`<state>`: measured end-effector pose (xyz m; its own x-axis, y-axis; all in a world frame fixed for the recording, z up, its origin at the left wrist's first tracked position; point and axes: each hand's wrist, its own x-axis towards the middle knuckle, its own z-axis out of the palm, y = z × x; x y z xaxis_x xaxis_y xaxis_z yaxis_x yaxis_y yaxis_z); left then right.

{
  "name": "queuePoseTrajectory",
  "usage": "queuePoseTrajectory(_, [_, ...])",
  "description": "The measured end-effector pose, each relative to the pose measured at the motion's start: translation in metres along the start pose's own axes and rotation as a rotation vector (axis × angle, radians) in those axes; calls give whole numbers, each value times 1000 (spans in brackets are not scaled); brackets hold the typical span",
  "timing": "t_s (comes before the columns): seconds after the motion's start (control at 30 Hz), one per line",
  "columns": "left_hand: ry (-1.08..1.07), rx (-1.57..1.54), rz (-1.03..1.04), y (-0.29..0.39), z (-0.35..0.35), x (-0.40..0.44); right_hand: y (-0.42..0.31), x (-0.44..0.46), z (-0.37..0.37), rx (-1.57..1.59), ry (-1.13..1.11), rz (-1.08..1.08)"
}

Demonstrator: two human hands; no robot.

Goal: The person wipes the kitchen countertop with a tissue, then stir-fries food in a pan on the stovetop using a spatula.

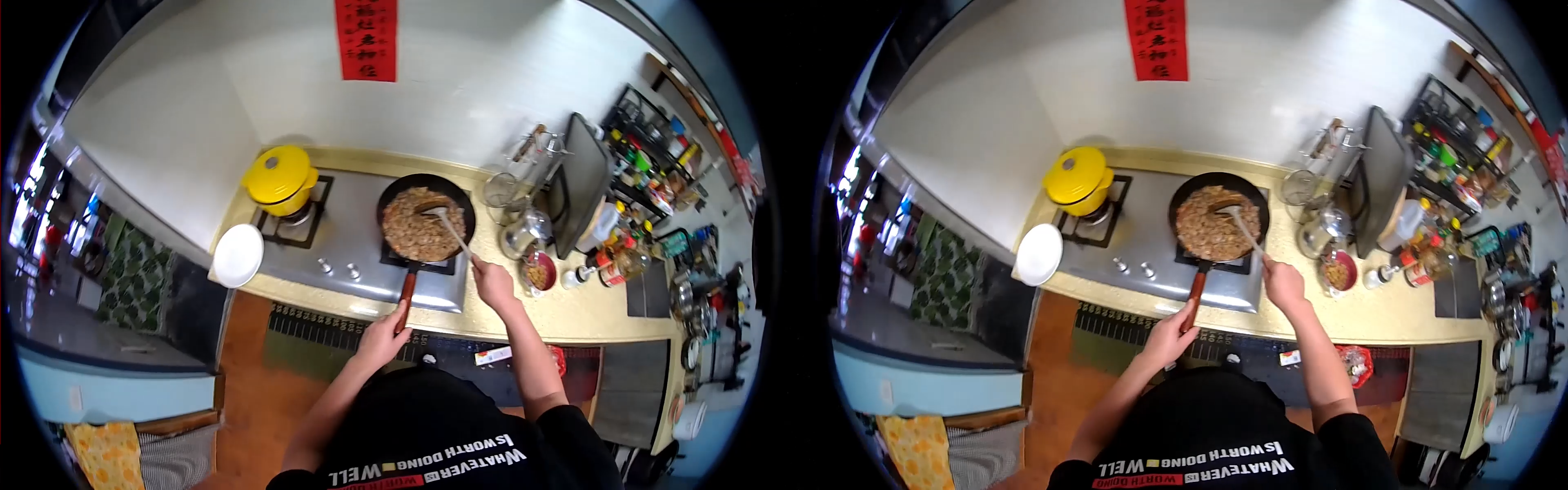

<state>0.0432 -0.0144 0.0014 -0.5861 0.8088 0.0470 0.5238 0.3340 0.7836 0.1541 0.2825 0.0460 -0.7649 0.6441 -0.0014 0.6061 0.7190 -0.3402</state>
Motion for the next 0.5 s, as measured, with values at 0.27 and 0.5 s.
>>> queuePoseTrajectory(0.27, [-40, -72, -85, 6, 0, -1, 13, -15, -11, -48, -19, -26])
queuePoseTrajectory(0.5, [-70, -1, -143, 10, -3, 1, 4, -30, 4, 6, -12, 8])
